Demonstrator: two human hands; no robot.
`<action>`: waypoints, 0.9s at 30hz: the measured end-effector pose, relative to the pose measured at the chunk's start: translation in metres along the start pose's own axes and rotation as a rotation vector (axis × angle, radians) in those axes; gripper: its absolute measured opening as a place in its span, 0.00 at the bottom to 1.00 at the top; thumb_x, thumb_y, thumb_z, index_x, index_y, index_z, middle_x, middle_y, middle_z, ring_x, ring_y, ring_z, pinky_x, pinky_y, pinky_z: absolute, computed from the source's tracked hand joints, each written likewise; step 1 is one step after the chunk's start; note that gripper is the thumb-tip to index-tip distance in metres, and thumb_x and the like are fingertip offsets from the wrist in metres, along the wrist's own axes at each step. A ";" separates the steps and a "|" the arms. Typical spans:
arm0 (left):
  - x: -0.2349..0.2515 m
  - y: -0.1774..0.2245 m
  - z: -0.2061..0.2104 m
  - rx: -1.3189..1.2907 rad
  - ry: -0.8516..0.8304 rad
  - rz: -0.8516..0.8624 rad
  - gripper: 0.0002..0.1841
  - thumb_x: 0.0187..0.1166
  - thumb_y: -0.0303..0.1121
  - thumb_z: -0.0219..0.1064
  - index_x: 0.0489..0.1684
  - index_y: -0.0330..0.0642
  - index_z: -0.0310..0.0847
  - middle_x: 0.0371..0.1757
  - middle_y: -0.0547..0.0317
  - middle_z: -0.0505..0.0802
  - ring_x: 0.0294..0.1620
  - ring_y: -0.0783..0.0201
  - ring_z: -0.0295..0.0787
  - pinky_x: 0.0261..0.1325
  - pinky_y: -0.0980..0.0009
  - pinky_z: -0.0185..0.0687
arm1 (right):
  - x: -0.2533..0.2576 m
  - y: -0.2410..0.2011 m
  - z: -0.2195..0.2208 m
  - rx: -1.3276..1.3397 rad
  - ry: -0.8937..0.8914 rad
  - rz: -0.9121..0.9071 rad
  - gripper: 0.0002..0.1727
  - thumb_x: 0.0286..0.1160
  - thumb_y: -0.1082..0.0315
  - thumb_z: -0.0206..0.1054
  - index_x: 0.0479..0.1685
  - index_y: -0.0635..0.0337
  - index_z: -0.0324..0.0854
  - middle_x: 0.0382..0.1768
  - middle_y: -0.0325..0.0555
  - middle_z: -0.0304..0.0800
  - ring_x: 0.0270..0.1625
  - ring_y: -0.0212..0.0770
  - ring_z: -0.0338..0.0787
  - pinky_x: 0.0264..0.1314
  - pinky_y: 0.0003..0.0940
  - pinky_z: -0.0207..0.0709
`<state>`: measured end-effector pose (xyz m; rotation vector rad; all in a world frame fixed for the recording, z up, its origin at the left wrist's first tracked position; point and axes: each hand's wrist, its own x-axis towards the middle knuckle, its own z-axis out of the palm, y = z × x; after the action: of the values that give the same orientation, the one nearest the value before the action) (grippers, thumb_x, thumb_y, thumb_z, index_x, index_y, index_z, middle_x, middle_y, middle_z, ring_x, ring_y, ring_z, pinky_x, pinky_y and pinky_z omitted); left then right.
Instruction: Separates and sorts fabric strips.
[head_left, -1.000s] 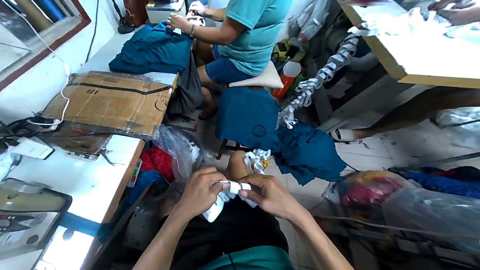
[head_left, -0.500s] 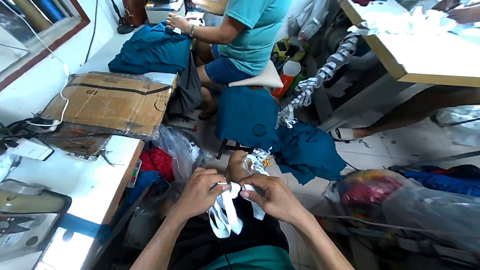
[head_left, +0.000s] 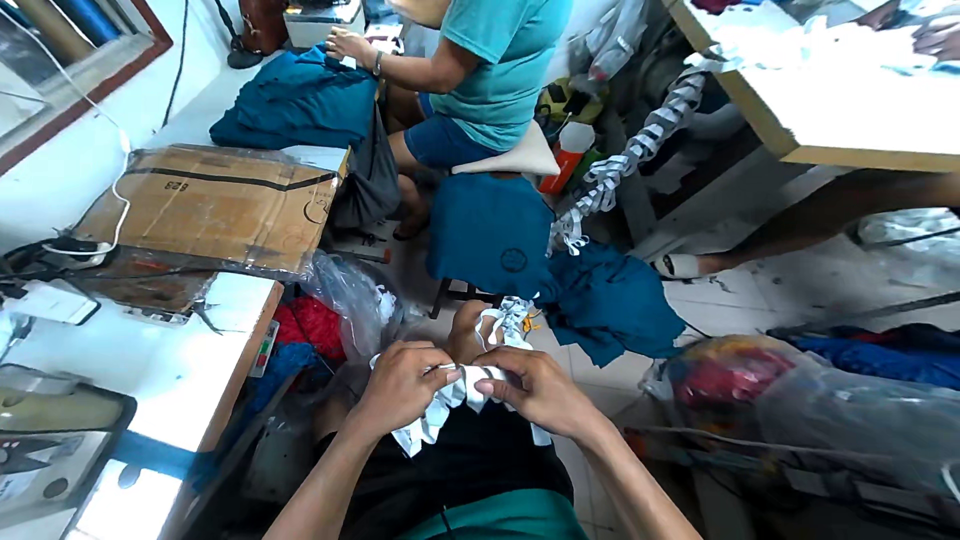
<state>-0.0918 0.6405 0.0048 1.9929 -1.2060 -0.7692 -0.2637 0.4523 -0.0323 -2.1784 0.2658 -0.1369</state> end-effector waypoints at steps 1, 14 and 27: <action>-0.001 -0.001 -0.002 0.005 0.016 0.003 0.16 0.83 0.48 0.64 0.40 0.50 0.96 0.39 0.65 0.92 0.48 0.68 0.87 0.61 0.58 0.79 | -0.001 0.009 0.001 -0.009 -0.048 0.024 0.22 0.78 0.46 0.68 0.57 0.51 0.92 0.55 0.41 0.95 0.61 0.37 0.90 0.76 0.46 0.77; -0.006 -0.001 -0.005 -0.213 0.037 0.159 0.24 0.80 0.54 0.67 0.64 0.47 0.88 0.32 0.69 0.89 0.38 0.71 0.83 0.56 0.61 0.78 | -0.002 -0.031 -0.026 -0.102 0.264 -0.180 0.14 0.81 0.52 0.66 0.39 0.48 0.93 0.35 0.28 0.92 0.38 0.20 0.87 0.43 0.19 0.83; -0.004 0.001 0.001 -0.313 -0.130 0.084 0.24 0.77 0.44 0.65 0.67 0.40 0.80 0.45 0.61 0.92 0.45 0.68 0.87 0.53 0.64 0.84 | -0.002 -0.030 -0.002 -0.034 0.253 -0.174 0.09 0.79 0.60 0.68 0.45 0.49 0.93 0.43 0.32 0.95 0.46 0.23 0.91 0.53 0.23 0.86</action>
<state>-0.0949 0.6435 0.0059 1.6488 -1.1545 -0.9919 -0.2617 0.4682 -0.0063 -2.2157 0.2212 -0.5116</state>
